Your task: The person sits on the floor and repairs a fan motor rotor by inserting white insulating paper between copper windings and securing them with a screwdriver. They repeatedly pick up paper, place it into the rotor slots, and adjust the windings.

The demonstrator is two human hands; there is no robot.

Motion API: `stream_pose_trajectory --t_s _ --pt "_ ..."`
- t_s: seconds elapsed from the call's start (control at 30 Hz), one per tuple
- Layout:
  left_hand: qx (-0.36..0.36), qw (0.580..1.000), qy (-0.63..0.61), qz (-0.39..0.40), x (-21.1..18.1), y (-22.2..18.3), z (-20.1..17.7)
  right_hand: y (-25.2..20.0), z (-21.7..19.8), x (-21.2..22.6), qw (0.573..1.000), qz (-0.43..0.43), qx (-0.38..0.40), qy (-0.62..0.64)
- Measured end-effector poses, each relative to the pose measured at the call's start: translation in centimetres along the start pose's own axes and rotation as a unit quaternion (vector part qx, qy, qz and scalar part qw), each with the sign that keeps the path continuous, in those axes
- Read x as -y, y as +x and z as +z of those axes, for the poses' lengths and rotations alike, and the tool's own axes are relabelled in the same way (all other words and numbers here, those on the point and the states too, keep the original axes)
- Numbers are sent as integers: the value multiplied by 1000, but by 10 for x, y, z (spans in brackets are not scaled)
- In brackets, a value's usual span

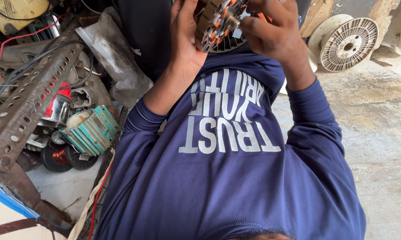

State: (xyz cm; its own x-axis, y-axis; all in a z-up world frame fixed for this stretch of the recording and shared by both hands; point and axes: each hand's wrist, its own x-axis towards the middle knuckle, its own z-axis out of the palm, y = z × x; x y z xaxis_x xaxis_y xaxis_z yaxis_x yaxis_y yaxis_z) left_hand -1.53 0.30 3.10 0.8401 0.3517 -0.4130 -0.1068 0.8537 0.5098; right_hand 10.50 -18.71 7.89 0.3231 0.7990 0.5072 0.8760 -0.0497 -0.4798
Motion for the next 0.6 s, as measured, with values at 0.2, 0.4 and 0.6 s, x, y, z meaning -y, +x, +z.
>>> stream_pose_trajectory --t_s 0.2,0.4,0.6 --pt "-7 999 34 -3 -8 -10 11 -13 31 20 990 37 -91 105" --pt "-9 998 55 9 -8 -15 19 -17 33 36 985 128 -50 104" --pt "-41 999 28 -1 -10 -14 15 -13 33 40 964 164 -109 181"
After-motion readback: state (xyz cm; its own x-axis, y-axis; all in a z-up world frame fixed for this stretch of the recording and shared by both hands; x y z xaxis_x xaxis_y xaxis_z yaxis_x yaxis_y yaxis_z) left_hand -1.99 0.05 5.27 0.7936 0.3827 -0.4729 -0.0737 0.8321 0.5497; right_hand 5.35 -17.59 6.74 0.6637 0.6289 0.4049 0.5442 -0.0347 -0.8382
